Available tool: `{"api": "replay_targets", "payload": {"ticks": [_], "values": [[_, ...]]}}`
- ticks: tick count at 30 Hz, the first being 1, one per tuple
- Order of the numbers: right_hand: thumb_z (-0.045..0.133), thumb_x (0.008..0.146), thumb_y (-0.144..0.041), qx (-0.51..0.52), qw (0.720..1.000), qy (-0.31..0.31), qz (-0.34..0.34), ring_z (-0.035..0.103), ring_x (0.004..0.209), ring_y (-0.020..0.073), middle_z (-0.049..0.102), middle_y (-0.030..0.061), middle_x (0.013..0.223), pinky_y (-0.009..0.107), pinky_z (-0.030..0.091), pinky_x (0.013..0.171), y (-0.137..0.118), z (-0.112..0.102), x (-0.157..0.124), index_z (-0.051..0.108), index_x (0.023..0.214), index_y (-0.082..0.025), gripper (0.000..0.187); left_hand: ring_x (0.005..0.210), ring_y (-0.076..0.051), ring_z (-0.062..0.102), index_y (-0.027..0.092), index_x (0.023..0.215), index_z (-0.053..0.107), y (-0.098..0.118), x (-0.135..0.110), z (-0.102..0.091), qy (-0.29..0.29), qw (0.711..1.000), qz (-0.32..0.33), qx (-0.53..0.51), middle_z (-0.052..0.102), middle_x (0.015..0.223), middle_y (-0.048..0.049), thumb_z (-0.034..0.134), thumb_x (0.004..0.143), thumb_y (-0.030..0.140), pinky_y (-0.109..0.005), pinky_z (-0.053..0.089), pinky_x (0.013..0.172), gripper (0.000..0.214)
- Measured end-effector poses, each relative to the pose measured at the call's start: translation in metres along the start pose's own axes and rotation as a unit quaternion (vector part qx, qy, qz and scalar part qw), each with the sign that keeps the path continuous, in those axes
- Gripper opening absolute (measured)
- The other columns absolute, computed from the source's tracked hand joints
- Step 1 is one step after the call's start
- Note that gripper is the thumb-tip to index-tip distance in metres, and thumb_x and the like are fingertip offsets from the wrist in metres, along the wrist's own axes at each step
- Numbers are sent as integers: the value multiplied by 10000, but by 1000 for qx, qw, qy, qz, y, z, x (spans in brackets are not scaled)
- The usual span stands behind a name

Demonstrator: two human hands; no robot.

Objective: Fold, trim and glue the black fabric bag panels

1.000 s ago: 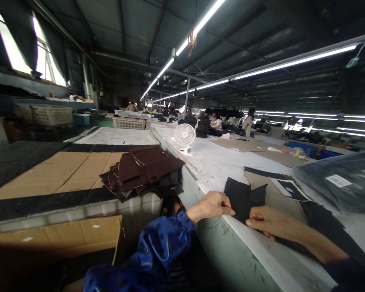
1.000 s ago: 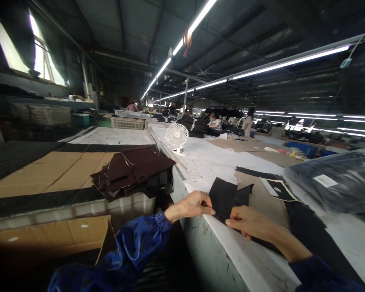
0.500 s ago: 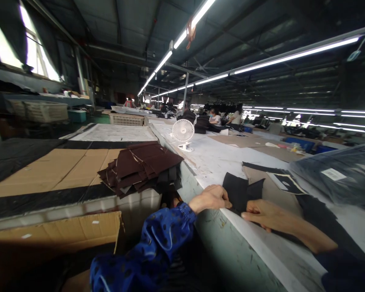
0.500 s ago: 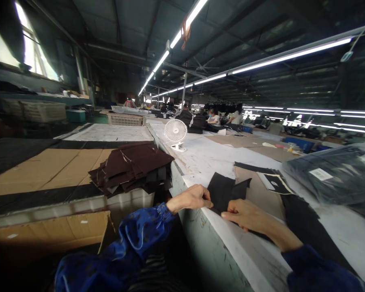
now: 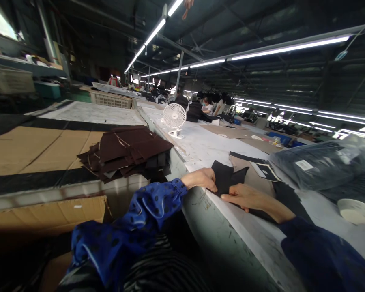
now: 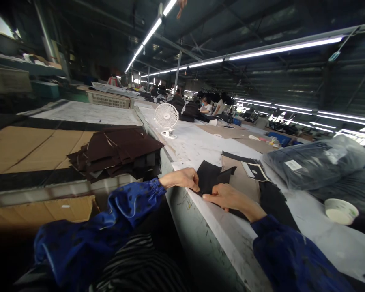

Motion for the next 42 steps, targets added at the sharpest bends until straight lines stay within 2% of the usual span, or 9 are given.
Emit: {"api": "replay_targets", "payload": {"ticks": [8,14,23,26,28,31,36,39,42], "values": [[502,835,-598,-9,998,1,70,533,413,131,520,24,504,231,389,402,-3,2,10,442,620,-191,464,858,-180,630,123,974,640,5,4,-1,-58,998,-26,22,650,990,-40,563,901,341,-328,546,746,242],[528,836,-565,-15,995,-17,94,542,404,138,541,41,500,234,397,396,-13,0,10,434,608,-191,448,807,-161,631,114,936,641,-2,9,1,-57,998,-9,25,654,929,-32,577,893,335,-310,546,710,234],[593,815,-504,36,991,-60,117,511,387,109,519,29,480,234,464,398,-25,-6,11,439,528,-185,456,734,-141,613,123,821,637,-11,17,6,-13,998,16,56,644,814,-12,583,883,375,-293,524,683,265],[570,837,-489,22,988,-78,134,524,395,96,528,26,483,213,473,410,-32,-10,9,457,517,-171,466,811,-157,605,129,891,621,-4,11,3,16,997,20,71,637,906,-38,615,857,352,-334,507,747,225],[573,838,-481,15,985,-86,149,516,386,93,524,15,466,206,468,394,-35,-12,8,468,533,-167,450,914,-186,576,141,924,609,-1,4,1,54,995,33,73,611,1006,-62,687,781,304,-343,474,806,230],[596,827,-457,12,986,-77,147,491,364,86,509,-6,442,197,445,360,-39,-12,7,475,560,-168,411,996,-222,535,162,875,615,0,-10,1,103,991,60,66,592,1030,-62,728,699,237,-319,426,847,223],[592,834,-453,7,994,-44,104,471,327,85,502,-11,438,202,404,333,-39,-8,4,429,533,-177,439,966,-194,559,174,868,643,-15,-32,9,160,982,95,45,645,974,-39,607,825,205,-320,407,897,64],[577,857,-459,69,994,-35,77,475,343,81,499,-22,456,194,406,344,-33,-6,2,449,574,-168,425,1034,-178,550,177,1063,642,-22,-40,19,194,973,121,36,653,1085,-58,548,900,253,-314,389,960,204],[502,900,-494,148,986,-29,66,488,371,76,513,-22,501,191,433,378,-24,-5,1,504,654,-150,422,1150,-200,497,216,1170,643,-20,-42,30,231,951,201,33,630,1214,-58,642,839,374,-344,331,1030,366]]}}
Point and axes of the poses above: each hand's wrist, its own x-axis towards the middle knuckle, its own z-axis out of the palm, y = z × x, the point moved 3 cm from there along x, towards the middle knuckle
